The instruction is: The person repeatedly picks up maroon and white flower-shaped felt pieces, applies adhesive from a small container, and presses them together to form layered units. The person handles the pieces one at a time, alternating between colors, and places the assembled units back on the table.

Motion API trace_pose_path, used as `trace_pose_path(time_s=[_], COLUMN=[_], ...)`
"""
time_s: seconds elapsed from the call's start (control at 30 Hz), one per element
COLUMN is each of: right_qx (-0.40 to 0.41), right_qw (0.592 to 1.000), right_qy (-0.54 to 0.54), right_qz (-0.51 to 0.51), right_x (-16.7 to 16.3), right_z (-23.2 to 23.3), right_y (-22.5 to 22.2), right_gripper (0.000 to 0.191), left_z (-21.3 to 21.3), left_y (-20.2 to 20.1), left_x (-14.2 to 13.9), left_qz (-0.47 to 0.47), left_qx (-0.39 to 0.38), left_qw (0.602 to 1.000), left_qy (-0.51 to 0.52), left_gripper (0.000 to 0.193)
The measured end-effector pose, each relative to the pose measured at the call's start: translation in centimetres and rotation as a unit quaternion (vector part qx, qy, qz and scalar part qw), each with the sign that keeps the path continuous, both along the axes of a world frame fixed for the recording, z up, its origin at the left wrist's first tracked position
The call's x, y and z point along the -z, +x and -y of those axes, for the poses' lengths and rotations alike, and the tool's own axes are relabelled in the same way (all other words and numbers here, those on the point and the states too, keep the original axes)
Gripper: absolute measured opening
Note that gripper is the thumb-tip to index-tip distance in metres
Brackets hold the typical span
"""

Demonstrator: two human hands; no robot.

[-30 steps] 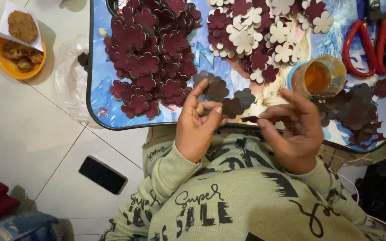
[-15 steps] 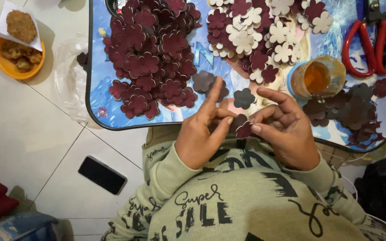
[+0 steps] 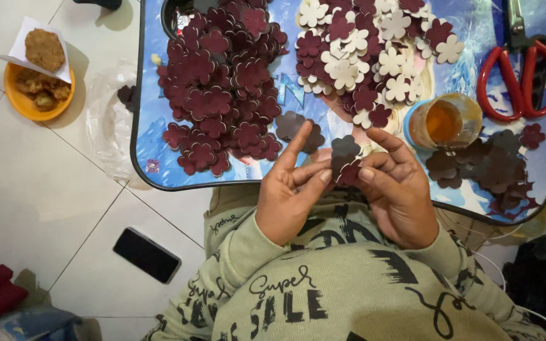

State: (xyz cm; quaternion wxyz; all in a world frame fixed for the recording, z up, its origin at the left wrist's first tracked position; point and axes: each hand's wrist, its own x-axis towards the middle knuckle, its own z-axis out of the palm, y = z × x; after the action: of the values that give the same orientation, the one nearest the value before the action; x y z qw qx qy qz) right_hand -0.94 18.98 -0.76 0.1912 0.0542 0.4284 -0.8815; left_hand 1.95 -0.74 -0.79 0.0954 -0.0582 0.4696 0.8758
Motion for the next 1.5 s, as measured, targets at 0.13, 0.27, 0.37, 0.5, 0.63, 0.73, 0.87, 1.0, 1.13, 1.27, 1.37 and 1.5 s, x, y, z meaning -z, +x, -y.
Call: trace_pose_path(time_s=[0.13, 0.27, 0.37, 0.5, 0.63, 0.73, 0.87, 1.0, 1.13, 1.27, 1.37, 1.5], right_qx=[-0.019, -0.037, -0.054, -0.065, -0.068, -0.07, -0.067, -0.064, -0.062, -0.062, -0.058, -0.057], right_qw=[0.998, 0.984, 0.972, 0.963, 0.963, 0.959, 0.958, 0.956, 0.954, 0.955, 0.955, 0.958], right_qy=[0.052, 0.159, 0.217, 0.255, 0.253, 0.266, 0.272, 0.277, 0.282, 0.279, 0.277, 0.269], right_qz=[-0.017, -0.068, -0.075, -0.063, -0.063, -0.066, -0.066, -0.068, -0.078, -0.083, -0.085, -0.086], right_x=[-0.3, -1.4, -2.2, -2.7, -2.9, -2.9, -2.9, -2.8, -2.6, -2.3, -2.1, -1.9], right_z=[-0.4, -0.9, -1.0, -0.4, 0.1, 0.1, 0.1, 0.2, 0.2, 0.3, 0.3, 0.3], right_y=[0.0, 0.0, -0.1, -0.2, -0.1, -0.1, -0.1, -0.1, -0.1, 0.0, 0.0, 0.1], right_gripper=[0.064, 0.07, 0.072, 0.071, 0.072, 0.071, 0.072, 0.072, 0.072, 0.072, 0.072, 0.072], left_z=[0.2, 0.9, 1.1, 1.0, 0.7, 0.7, 0.7, 0.8, 0.9, 0.7, 0.7, 0.7], left_y=[-0.3, -0.1, 0.1, 0.3, 0.3, 0.2, 0.1, 0.1, 0.2, 0.2, 0.3, 0.2], left_x=[-0.1, -0.2, -0.2, -0.3, -0.5, -0.7, -0.8, -0.6, -0.5, -0.6, -0.8, -1.0], left_qz=[0.02, 0.04, 0.038, 0.048, 0.057, 0.061, 0.062, 0.067, 0.084, 0.051, 0.08, 0.081], left_qx=[-0.015, -0.008, 0.018, 0.035, 0.043, 0.05, 0.058, 0.06, 0.065, 0.05, 0.049, 0.055], left_qw=[1.0, 0.999, 0.997, 0.997, 0.996, 0.996, 0.995, 0.995, 0.993, 0.997, 0.995, 0.994], left_qy=[-0.003, -0.031, -0.067, -0.056, -0.05, -0.045, -0.055, -0.042, -0.042, -0.036, -0.033, -0.053], left_gripper=[0.08, 0.081, 0.086, 0.086, 0.086, 0.086, 0.086, 0.086, 0.085, 0.087, 0.098, 0.106])
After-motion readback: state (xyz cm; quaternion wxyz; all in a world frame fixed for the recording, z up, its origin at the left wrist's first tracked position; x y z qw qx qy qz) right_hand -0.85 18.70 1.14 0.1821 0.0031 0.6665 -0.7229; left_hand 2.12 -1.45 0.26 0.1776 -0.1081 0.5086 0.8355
